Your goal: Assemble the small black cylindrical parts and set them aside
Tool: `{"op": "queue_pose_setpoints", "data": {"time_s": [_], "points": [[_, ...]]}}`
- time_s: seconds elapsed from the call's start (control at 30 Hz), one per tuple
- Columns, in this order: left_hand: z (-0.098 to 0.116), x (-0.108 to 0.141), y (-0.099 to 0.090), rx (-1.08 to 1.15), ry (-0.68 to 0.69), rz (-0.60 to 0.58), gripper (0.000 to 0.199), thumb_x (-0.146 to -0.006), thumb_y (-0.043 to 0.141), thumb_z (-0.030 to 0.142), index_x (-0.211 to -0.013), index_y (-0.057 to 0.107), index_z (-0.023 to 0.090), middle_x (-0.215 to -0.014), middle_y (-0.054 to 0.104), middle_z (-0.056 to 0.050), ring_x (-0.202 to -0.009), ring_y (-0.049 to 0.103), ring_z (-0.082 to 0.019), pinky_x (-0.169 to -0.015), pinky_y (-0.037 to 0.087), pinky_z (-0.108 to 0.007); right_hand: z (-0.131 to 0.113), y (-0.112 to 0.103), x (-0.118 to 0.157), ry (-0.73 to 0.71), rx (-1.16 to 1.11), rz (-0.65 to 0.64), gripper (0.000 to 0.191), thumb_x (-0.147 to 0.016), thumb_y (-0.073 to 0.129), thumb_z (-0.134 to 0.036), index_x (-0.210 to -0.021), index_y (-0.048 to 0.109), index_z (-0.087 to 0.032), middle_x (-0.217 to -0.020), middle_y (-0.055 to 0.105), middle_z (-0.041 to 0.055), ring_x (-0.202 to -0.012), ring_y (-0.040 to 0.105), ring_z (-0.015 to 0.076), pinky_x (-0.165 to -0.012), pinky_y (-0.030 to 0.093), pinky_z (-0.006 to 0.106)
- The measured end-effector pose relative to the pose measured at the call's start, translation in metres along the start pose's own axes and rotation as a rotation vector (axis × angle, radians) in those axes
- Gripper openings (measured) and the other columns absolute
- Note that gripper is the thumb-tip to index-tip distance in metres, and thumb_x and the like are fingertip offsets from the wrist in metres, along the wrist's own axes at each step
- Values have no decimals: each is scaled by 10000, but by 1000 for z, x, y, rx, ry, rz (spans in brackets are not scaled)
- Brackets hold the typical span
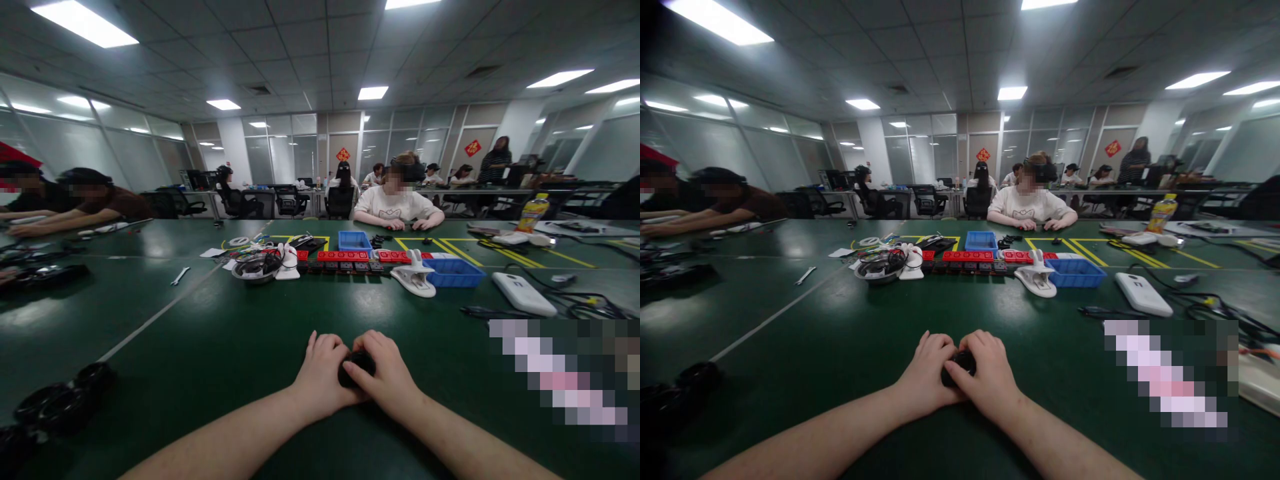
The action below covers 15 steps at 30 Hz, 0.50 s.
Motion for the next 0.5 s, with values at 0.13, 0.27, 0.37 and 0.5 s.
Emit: {"op": "queue_pose_setpoints", "data": {"time_s": [0.13,0.27,0.37,0.5], "points": [[-4,-4,-2,57,80,-42,463,-558,720,399,-949,571,202,-956,502,-34,-952,466,-237,-981,283,-471,-9,-6,-1,-44,39,-39,120,-756,577,-289,-818,568,-188,-808,537,32,-786,496,195,-718,389,370],[-7,-7,-2,166,184,-150,463,-571,725,315,-999,576,222,-1015,511,-31,-956,473,-219,-867,407,-337,-27,-15,0,-179,119,-118,140,-781,529,-207,-897,608,-220,-847,564,44,-801,502,199,-761,390,405],[-9,-8,-3,170,233,-201,433,-573,732,295,-978,594,229,-1030,518,-25,-1005,459,-228,-913,370,-341,-39,-17,3,-266,125,-213,217,-760,495,-105,-900,622,-210,-901,591,61,-843,513,213,-760,422,397],[-10,-10,-2,140,262,-211,433,-576,733,324,-977,596,233,-1019,529,-20,-997,470,-231,-907,370,-348,-49,-18,3,-338,104,-330,294,-704,468,-41,-861,640,-221,-904,620,44,-884,530,226,-801,438,418]]}}
Point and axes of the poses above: each hand's wrist, its own x-axis away from the middle knuckle, its own y-axis out of the palm, z = x × y, the point moved 5 cm from there along -x, towards the middle knuckle
